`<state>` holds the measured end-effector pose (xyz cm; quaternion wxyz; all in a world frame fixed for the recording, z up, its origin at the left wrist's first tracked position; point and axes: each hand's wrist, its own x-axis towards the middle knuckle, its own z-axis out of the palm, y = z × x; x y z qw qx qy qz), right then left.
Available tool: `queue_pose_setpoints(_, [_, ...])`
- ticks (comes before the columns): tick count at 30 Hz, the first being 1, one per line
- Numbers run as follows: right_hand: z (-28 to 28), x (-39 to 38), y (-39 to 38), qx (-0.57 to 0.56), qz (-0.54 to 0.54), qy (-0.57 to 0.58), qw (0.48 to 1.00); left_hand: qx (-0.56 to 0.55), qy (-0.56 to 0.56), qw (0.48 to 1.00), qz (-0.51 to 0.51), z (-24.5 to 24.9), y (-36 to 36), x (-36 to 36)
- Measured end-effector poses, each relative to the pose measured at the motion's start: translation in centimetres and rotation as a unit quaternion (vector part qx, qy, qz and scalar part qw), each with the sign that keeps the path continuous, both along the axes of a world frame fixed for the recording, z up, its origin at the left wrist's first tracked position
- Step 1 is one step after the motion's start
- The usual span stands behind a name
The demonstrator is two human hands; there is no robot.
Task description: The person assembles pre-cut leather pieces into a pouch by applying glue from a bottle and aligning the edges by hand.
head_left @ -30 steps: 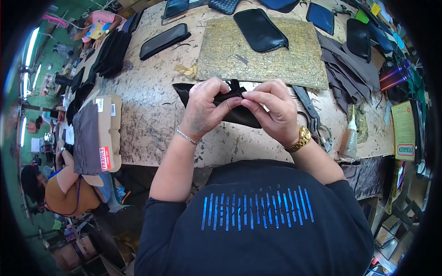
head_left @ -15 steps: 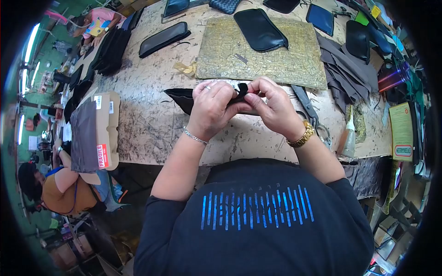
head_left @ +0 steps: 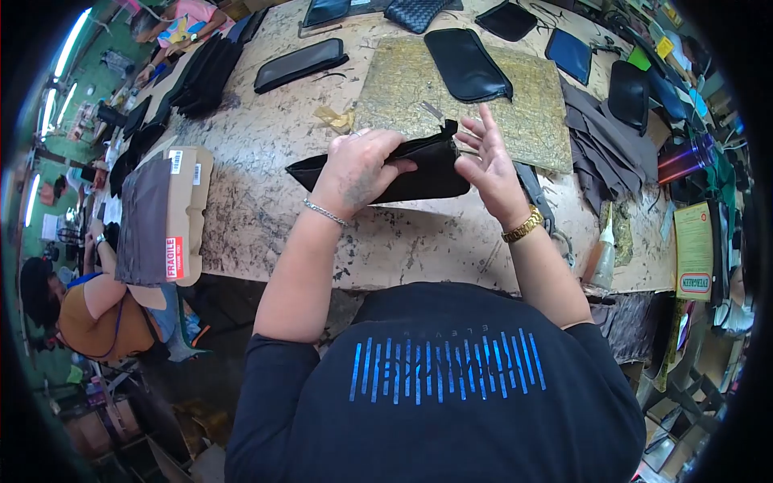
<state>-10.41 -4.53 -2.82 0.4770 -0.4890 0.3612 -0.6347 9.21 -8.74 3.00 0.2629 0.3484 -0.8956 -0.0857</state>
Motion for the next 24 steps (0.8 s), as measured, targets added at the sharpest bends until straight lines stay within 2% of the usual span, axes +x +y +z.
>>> queue_pose_setpoints(2, [-0.1,0.0,0.2,-0.004,-0.002,0.165,0.986,0.042,-0.021,0.999,0.008,-0.1,-0.1,-0.1])
queue_pose_setpoints(3, [0.5,0.2,0.5,0.033,0.067,0.076,0.994,0.042,-0.021,0.999,0.009,0.1,0.0,0.0])
queue_pose_setpoints(4, [0.1,0.2,0.3,0.033,0.067,0.076,0.994,0.046,-0.056,0.997,0.025,0.4,0.2,0.0])
queue_pose_setpoints(6, [-1.1,-0.3,-0.8,0.045,0.021,0.045,0.998,0.049,-0.089,0.994,0.041,1.2,0.6,0.6])
queue_pose_setpoints(7, [-1.3,-0.6,-1.4,0.051,0.008,-0.016,0.999,0.065,-0.125,0.987,0.073,1.7,0.8,1.8])
queue_pose_setpoints(8, [-1.6,-1.1,-2.3,0.051,-0.003,-0.016,0.999,0.083,-0.161,0.978,0.104,2.0,0.8,3.1])
queue_pose_setpoints(10, [-1.7,-1.6,-4.5,0.039,-0.048,0.068,0.996,0.113,-0.183,0.969,0.117,1.5,1.0,4.8])
queue_pose_setpoints(11, [-2.4,-1.5,-6.0,-0.028,-0.121,0.216,0.968,0.174,-0.088,0.975,0.104,2.0,1.8,4.9])
queue_pose_setpoints(12, [-1.2,-0.7,-6.2,-0.079,-0.231,0.379,0.892,0.229,0.011,0.969,0.091,2.5,2.7,5.0])
queue_pose_setpoints(13, [-0.1,0.4,-6.2,-0.134,-0.247,0.415,0.866,0.262,0.056,0.955,0.125,2.9,3.4,4.8])
queue_pose_setpoints(14, [1.2,1.5,-5.9,-0.189,-0.260,0.447,0.835,0.258,0.056,0.955,0.131,3.0,3.7,4.6])
queue_pose_setpoints(16, [4.4,4.2,-2.5,-0.154,0.014,0.384,0.910,0.209,0.139,0.953,0.172,2.8,4.5,4.5])
queue_pose_setpoints(18, [5.5,6.5,1.0,-0.156,0.143,0.334,0.919,0.289,0.234,0.918,0.140,2.7,4.3,4.3])
queue_pose_setpoints(20, [4.3,7.4,2.0,-0.165,0.128,0.347,0.914,0.461,0.413,0.785,0.032,2.5,3.9,4.5])
queue_pose_setpoints(21, [3.3,7.4,1.9,-0.076,0.144,0.247,0.955,0.457,0.422,0.782,0.034,2.3,4.1,4.5])
queue_pose_setpoints(22, [2.7,7.2,1.8,0.016,0.153,0.141,0.978,0.442,0.399,0.803,0.014,1.9,4.1,4.4])
queue_pose_setpoints(24, [2.5,6.1,1.5,0.015,0.167,0.123,0.978,0.389,0.365,0.845,-0.017,0.8,4.2,3.7])
